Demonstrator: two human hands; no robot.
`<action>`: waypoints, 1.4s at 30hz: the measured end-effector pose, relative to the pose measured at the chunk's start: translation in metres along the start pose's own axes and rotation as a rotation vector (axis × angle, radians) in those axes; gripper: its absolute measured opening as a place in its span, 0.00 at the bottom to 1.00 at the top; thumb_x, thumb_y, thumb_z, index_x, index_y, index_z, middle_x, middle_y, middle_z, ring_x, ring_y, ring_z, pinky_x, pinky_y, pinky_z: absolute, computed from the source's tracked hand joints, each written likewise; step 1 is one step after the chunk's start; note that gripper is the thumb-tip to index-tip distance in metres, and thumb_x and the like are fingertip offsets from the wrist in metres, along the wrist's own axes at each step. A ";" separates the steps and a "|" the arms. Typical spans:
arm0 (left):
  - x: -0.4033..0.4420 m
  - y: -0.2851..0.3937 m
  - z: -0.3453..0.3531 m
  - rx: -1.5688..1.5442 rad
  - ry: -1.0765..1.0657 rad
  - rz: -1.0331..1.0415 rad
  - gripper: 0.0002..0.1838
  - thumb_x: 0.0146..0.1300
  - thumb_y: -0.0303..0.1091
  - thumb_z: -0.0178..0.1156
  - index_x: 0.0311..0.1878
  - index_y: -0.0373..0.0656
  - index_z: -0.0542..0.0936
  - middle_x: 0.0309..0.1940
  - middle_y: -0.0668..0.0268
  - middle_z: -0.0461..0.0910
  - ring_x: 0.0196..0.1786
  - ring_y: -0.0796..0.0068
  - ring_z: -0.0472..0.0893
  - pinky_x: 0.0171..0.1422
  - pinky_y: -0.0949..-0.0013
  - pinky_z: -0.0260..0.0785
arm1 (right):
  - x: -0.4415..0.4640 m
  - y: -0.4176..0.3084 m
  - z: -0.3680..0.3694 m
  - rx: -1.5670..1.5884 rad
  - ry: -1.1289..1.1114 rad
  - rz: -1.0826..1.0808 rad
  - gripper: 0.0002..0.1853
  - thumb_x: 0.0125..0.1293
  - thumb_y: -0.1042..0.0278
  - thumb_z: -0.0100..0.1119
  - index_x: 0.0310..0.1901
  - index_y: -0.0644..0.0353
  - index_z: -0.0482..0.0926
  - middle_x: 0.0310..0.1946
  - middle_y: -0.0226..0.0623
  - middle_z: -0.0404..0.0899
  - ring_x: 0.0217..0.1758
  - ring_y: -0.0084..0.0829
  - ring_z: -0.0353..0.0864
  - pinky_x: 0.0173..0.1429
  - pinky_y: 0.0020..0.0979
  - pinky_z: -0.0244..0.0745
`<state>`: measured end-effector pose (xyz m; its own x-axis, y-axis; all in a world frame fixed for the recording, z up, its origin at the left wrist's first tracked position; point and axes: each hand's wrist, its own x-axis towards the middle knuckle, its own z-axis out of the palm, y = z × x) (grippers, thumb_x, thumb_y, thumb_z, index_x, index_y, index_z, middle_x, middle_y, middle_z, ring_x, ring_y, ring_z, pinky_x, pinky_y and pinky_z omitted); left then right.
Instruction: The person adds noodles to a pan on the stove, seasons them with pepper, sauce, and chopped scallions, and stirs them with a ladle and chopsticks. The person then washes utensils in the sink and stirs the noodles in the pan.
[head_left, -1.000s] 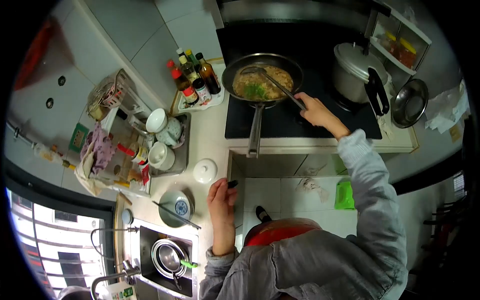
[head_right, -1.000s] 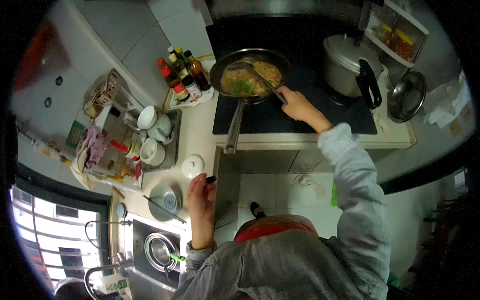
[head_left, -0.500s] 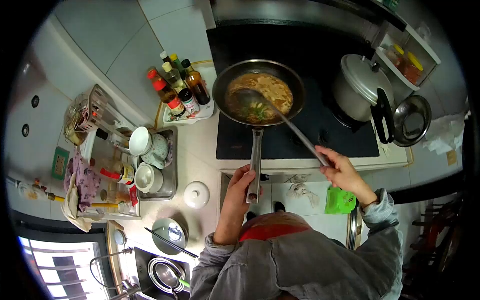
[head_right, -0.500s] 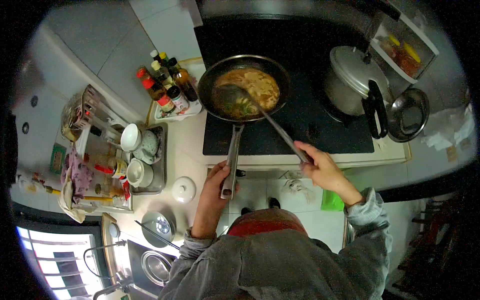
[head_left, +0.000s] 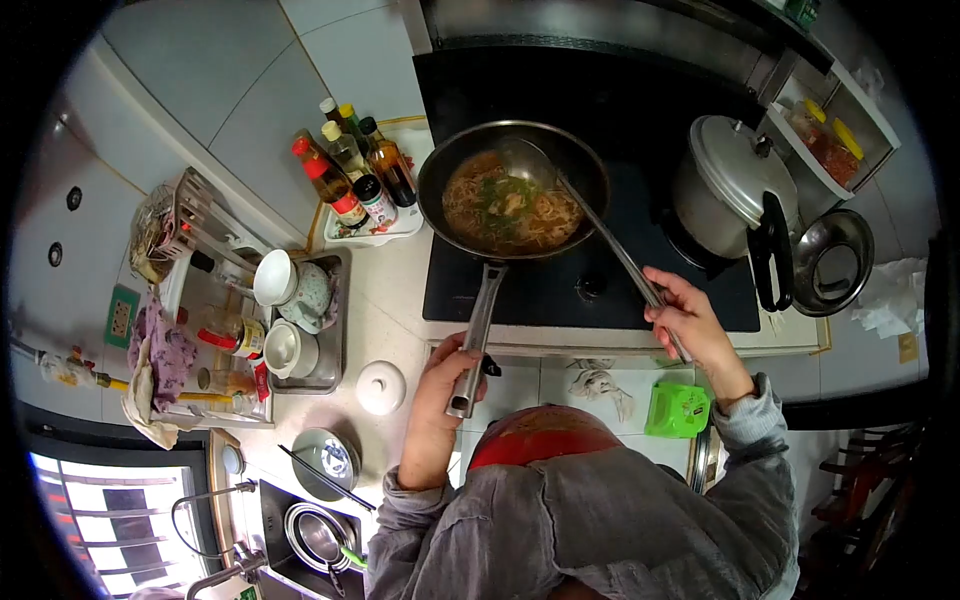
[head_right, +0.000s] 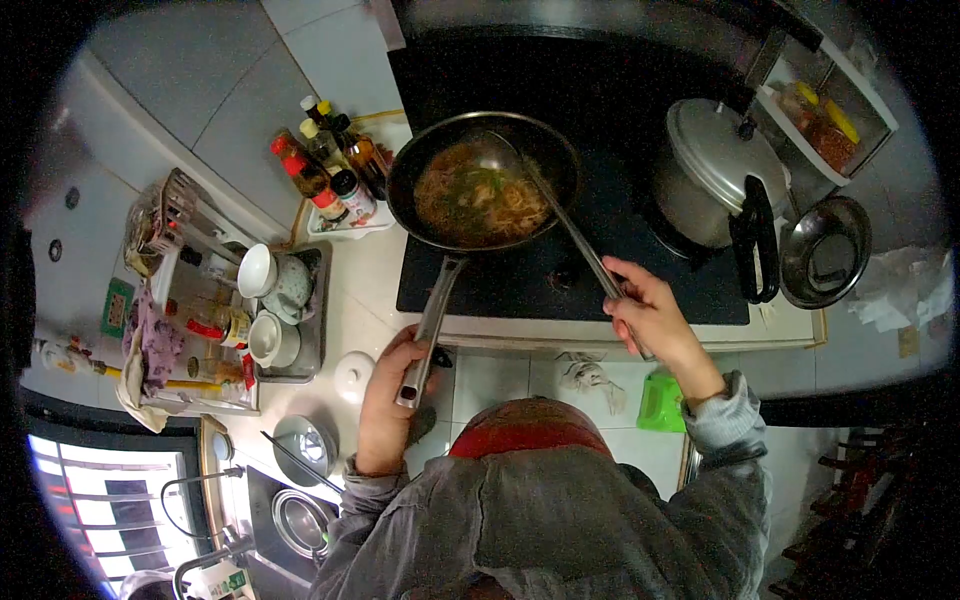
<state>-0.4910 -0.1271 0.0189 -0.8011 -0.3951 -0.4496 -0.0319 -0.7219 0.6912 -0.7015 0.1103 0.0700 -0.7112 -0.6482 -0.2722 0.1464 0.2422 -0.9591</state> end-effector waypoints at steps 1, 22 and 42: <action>0.001 0.003 -0.002 -0.013 0.000 -0.004 0.17 0.51 0.26 0.55 0.47 0.35 0.70 0.26 0.64 0.71 0.15 0.72 0.70 0.17 0.74 0.62 | 0.006 0.003 0.001 -0.059 0.003 -0.039 0.29 0.57 0.81 0.47 0.63 0.59 0.60 0.25 0.31 0.69 0.16 0.16 0.65 0.13 0.21 0.61; 0.000 -0.001 -0.016 -0.077 -0.021 0.000 0.17 0.51 0.25 0.56 0.46 0.36 0.69 0.23 0.64 0.71 0.13 0.72 0.70 0.15 0.73 0.63 | -0.054 -0.061 -0.042 -0.896 -0.058 -0.228 0.30 0.49 0.81 0.55 0.58 0.52 0.70 0.31 0.46 0.79 0.22 0.28 0.73 0.31 0.27 0.69; -0.011 -0.022 -0.029 -0.156 0.048 0.024 0.17 0.63 0.42 0.51 0.50 0.40 0.71 0.27 0.68 0.74 0.19 0.74 0.73 0.21 0.74 0.66 | -0.010 -0.034 -0.017 -0.566 0.151 -0.086 0.25 0.57 0.76 0.52 0.59 0.62 0.67 0.17 0.31 0.71 0.15 0.18 0.65 0.20 0.24 0.63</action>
<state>-0.4644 -0.1236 -0.0077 -0.7708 -0.4377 -0.4629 0.0833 -0.7897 0.6079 -0.7108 0.1207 0.1067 -0.8001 -0.5829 -0.1418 -0.2759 0.5675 -0.7758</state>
